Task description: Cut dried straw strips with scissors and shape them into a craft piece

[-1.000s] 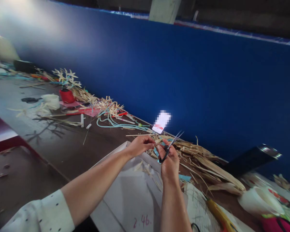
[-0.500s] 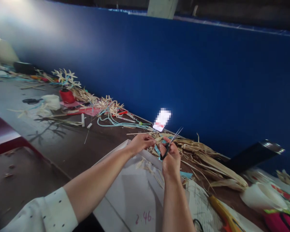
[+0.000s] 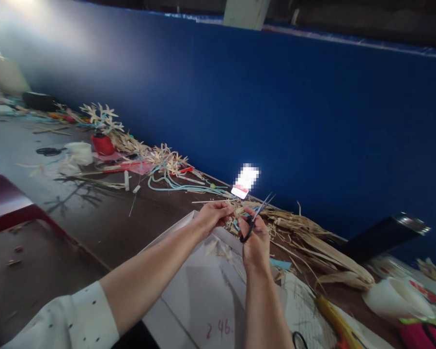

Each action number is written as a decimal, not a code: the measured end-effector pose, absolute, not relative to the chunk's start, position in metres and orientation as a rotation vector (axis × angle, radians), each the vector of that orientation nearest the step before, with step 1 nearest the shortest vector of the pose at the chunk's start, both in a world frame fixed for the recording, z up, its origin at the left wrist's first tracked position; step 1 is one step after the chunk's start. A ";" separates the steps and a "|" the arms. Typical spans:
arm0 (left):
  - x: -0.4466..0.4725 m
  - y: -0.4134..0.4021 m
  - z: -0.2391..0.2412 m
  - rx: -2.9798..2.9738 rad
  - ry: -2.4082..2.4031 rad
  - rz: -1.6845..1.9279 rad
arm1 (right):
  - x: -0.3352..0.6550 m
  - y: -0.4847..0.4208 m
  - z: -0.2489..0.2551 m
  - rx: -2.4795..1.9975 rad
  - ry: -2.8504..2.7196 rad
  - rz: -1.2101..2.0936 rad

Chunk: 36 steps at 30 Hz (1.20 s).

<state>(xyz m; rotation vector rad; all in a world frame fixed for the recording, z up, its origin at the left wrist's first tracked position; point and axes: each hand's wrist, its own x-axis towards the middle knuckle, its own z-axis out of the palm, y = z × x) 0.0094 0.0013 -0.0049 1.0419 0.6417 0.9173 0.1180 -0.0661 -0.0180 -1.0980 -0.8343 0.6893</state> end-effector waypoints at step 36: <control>0.000 0.019 0.004 1.125 0.811 1.215 | 0.102 -0.077 -0.005 -1.577 -1.292 0.853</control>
